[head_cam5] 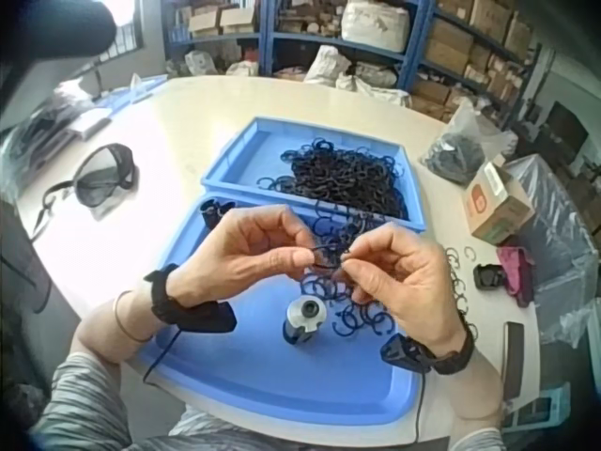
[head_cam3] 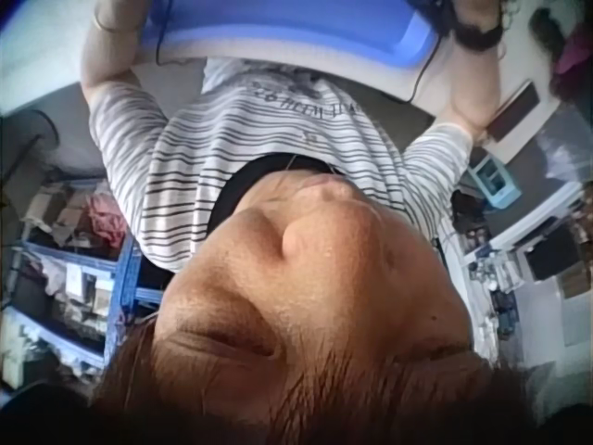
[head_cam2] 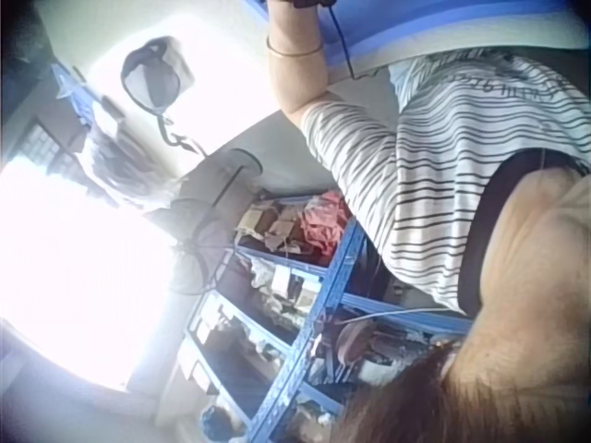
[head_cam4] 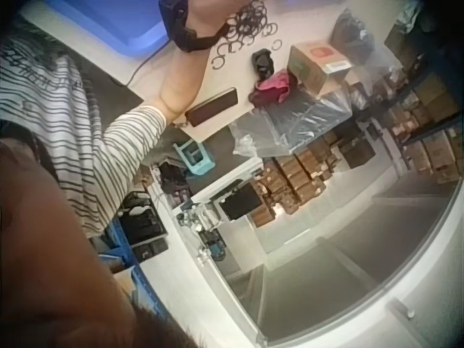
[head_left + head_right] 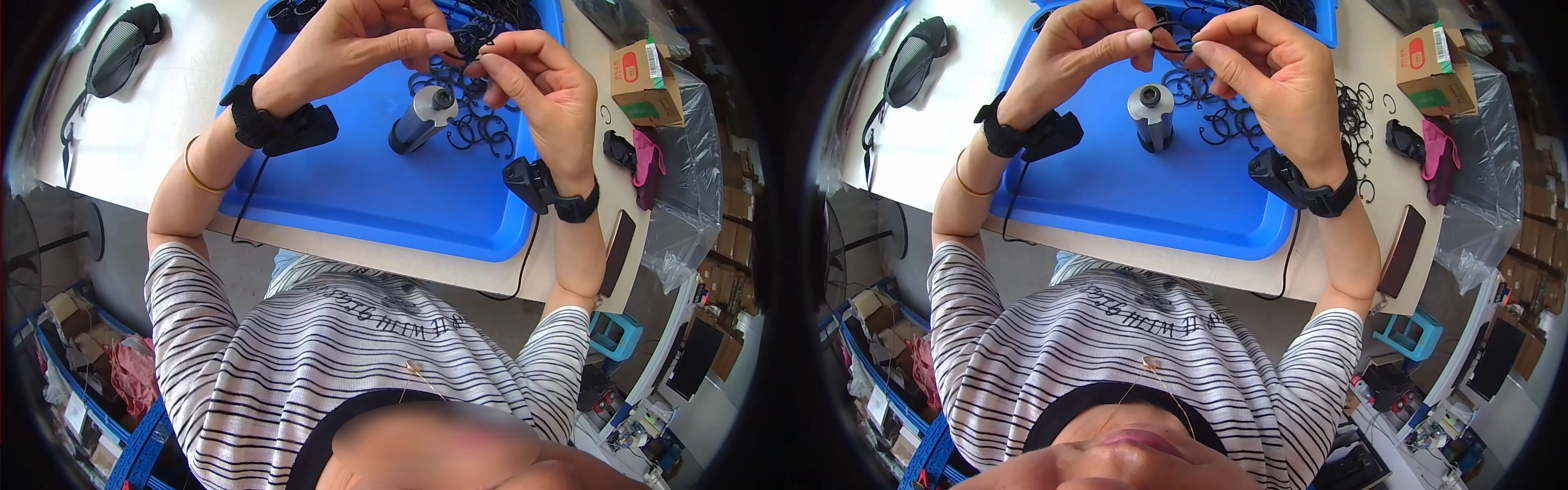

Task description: Manually assembling small black rubber rings onto a cylindrical plastic component.

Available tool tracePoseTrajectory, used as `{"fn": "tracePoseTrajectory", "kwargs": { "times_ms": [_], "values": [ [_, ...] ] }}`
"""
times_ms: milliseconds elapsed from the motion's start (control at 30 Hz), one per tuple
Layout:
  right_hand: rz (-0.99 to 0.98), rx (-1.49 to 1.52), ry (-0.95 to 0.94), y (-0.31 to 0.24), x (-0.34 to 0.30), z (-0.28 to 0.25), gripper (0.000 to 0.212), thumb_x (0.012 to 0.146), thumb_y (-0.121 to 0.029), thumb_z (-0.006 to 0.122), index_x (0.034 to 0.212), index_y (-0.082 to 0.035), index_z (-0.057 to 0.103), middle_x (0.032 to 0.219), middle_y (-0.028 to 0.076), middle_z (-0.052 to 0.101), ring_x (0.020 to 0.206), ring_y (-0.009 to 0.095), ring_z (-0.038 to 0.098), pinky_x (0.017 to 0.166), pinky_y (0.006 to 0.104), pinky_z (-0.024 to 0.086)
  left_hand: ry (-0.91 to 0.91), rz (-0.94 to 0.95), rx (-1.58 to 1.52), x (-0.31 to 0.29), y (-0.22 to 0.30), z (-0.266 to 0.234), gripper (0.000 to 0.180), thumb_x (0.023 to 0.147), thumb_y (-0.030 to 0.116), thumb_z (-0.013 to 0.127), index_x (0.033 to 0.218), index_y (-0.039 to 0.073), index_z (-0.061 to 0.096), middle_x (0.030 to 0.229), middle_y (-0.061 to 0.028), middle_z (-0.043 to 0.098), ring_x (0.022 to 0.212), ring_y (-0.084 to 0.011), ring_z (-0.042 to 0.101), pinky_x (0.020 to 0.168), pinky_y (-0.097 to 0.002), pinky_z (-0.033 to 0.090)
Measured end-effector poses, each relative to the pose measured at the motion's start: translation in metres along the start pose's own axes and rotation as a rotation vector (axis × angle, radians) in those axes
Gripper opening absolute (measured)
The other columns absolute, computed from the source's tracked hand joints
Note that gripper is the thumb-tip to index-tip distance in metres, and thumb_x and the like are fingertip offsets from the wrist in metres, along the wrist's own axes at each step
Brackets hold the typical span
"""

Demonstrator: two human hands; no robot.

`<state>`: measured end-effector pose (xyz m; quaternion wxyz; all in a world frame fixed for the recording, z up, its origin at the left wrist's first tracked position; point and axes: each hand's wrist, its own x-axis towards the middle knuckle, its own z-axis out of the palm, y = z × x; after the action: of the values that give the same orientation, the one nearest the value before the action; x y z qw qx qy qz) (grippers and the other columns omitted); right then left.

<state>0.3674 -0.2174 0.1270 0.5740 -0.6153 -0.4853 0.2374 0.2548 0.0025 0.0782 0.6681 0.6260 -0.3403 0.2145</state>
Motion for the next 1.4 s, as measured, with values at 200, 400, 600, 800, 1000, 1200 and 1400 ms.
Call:
{"fn": "tracePoseTrajectory", "kwargs": {
  "times_ms": [200, 400, 600, 800, 1000, 1200, 1400],
  "values": [
    [-0.282, -0.351, 0.111, -0.011, -0.005, 0.014, 0.007, 0.090, -0.007, 0.073, 0.096, -0.005, 0.070, 0.081, 0.001, 0.070, 0.070, 0.007, 0.066, 0.063, 0.0214, 0.052, -0.007, 0.012, 0.005, 0.008, 0.011, 0.009, 0.020, 0.094, 0.013, 0.071, 0.106, -0.001, 0.063, 0.102, -0.0081, 0.070, 0.093, -0.0123, 0.066, 0.082, -0.0260, 0.055],
    [-0.462, -0.566, 0.109, -0.018, -0.006, 0.016, 0.014, 0.083, -0.002, 0.076, 0.095, -0.006, 0.070, 0.078, 0.004, 0.070, 0.066, 0.014, 0.069, 0.059, 0.0241, 0.053, -0.035, 0.013, 0.009, 0.009, 0.016, 0.008, 0.031, 0.089, 0.015, 0.078, 0.111, 0.000, 0.062, 0.106, -0.0095, 0.069, 0.097, -0.0147, 0.066, 0.087, -0.0288, 0.053],
    [-0.481, -0.543, 0.069, -0.027, -0.010, 0.018, 0.016, 0.082, -0.003, 0.077, 0.096, -0.006, 0.070, 0.079, 0.004, 0.070, 0.066, 0.014, 0.068, 0.058, 0.0244, 0.052, -0.027, -0.178, 0.019, 0.016, 0.049, 0.014, 0.051, 0.077, 0.014, 0.088, 0.118, 0.001, 0.060, 0.111, -0.0114, 0.068, 0.102, -0.0177, 0.065, 0.090, -0.0322, 0.051],
    [-0.354, -0.418, 0.068, -0.032, -0.012, 0.007, 0.016, 0.090, -0.002, 0.071, 0.105, 0.002, 0.068, 0.096, 0.007, 0.073, 0.078, 0.008, 0.065, 0.074, 0.0206, 0.052, -0.278, 0.167, 0.096, 0.018, 0.018, -0.006, 0.062, 0.074, 0.013, 0.090, 0.125, 0.001, 0.058, 0.114, -0.0119, 0.067, 0.108, -0.0207, 0.064, 0.095, -0.0352, 0.049],
    [-0.296, -0.319, 0.098, -0.025, -0.013, 0.000, 0.015, 0.093, -0.003, 0.068, 0.106, 0.002, 0.068, 0.097, 0.008, 0.073, 0.077, 0.008, 0.064, 0.072, 0.0196, 0.051, -0.368, 0.174, 0.254, 0.020, 0.019, -0.009, 0.062, 0.075, 0.012, 0.088, 0.127, 0.000, 0.058, 0.115, -0.0127, 0.068, 0.109, -0.0215, 0.064, 0.098, -0.0365, 0.049],
    [-0.282, -0.339, 0.076, -0.024, -0.012, -0.001, 0.013, 0.093, -0.004, 0.067, 0.105, 0.002, 0.068, 0.097, 0.008, 0.073, 0.077, 0.007, 0.064, 0.072, 0.0194, 0.051, -0.420, 0.164, 0.251, 0.019, 0.019, -0.010, 0.062, 0.075, 0.012, 0.088, 0.128, 0.000, 0.057, 0.117, -0.0141, 0.069, 0.110, -0.0231, 0.065, 0.101, -0.0378, 0.049],
    [-0.278, -0.354, 0.070, -0.024, -0.012, -0.001, 0.012, 0.093, -0.004, 0.068, 0.104, 0.002, 0.068, 0.096, 0.007, 0.073, 0.077, 0.007, 0.064, 0.072, 0.0194, 0.051, -0.434, 0.145, 0.255, 0.018, 0.018, -0.011, 0.062, 0.075, 0.010, 0.087, 0.128, 0.000, 0.057, 0.118, -0.0148, 0.069, 0.112, -0.0235, 0.065, 0.101, -0.0383, 0.049]
  ]
}}
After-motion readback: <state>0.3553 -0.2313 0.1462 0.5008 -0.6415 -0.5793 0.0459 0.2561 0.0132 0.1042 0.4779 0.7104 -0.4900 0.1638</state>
